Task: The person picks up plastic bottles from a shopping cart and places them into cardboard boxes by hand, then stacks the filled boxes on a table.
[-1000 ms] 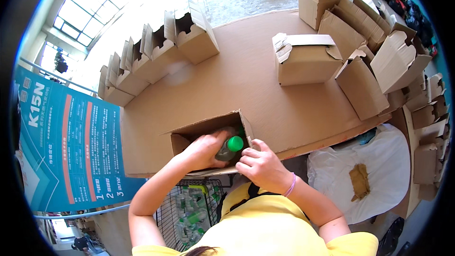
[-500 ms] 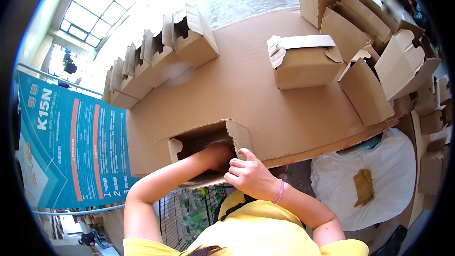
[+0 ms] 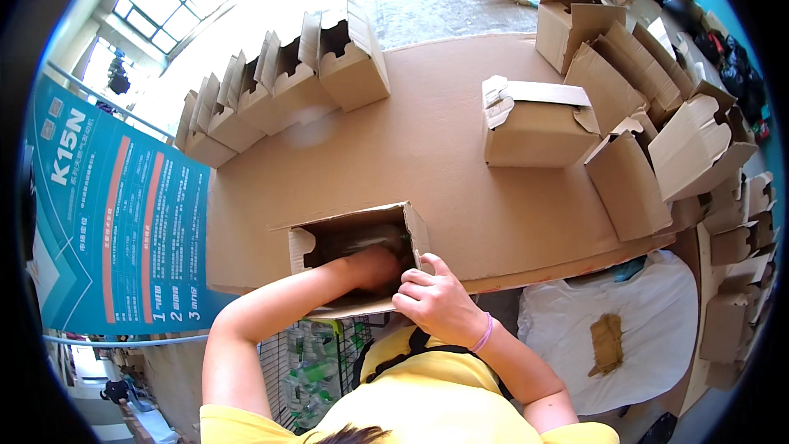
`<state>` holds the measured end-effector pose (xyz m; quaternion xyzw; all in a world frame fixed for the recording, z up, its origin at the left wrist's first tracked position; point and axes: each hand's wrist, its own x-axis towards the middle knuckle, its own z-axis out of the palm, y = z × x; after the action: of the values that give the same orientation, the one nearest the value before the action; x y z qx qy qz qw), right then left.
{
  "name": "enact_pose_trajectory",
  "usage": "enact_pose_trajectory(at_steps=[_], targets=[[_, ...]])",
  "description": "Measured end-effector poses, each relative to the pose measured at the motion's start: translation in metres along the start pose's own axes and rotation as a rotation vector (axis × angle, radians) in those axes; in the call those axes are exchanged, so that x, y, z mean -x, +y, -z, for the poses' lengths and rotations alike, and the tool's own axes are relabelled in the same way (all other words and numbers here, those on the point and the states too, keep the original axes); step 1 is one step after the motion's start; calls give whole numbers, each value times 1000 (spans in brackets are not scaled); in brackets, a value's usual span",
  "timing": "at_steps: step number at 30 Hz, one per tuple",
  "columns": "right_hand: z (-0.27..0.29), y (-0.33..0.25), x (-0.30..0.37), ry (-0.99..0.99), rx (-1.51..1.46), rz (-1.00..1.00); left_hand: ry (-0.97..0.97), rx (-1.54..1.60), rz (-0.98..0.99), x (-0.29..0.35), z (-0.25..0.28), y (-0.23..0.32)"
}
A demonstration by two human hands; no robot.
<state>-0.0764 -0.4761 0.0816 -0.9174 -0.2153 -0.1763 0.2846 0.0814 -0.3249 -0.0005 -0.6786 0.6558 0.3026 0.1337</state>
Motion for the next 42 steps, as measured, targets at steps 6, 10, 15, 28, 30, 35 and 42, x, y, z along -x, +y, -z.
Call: enact_pose_trajectory(at_steps=[6, 10, 15, 28, 30, 35, 42], targets=[[2, -5, -2, 3, 29, -29, 63, 34, 60, -4, -3, 1], [4, -12, -5, -3, 24, -50, -96, 5, 55, 0, 16, 6], [5, -21, -4, 131, 80, -68, 254, 329, 55, 77, 63, 10], [-28, -23, -13, 363, -93, -380, 1101, 926, 517, 193, -41, 48], [-27, -18, -15, 331, -115, -399, 1148, 908, 545, 184, -39, 45], [-43, -21, -14, 363, -459, -599, 1146, 912, 538, 188, -34, 38], [-68, -16, -22, 536, -198, -604, 1574, 527, 547, 192, 5, 4]])
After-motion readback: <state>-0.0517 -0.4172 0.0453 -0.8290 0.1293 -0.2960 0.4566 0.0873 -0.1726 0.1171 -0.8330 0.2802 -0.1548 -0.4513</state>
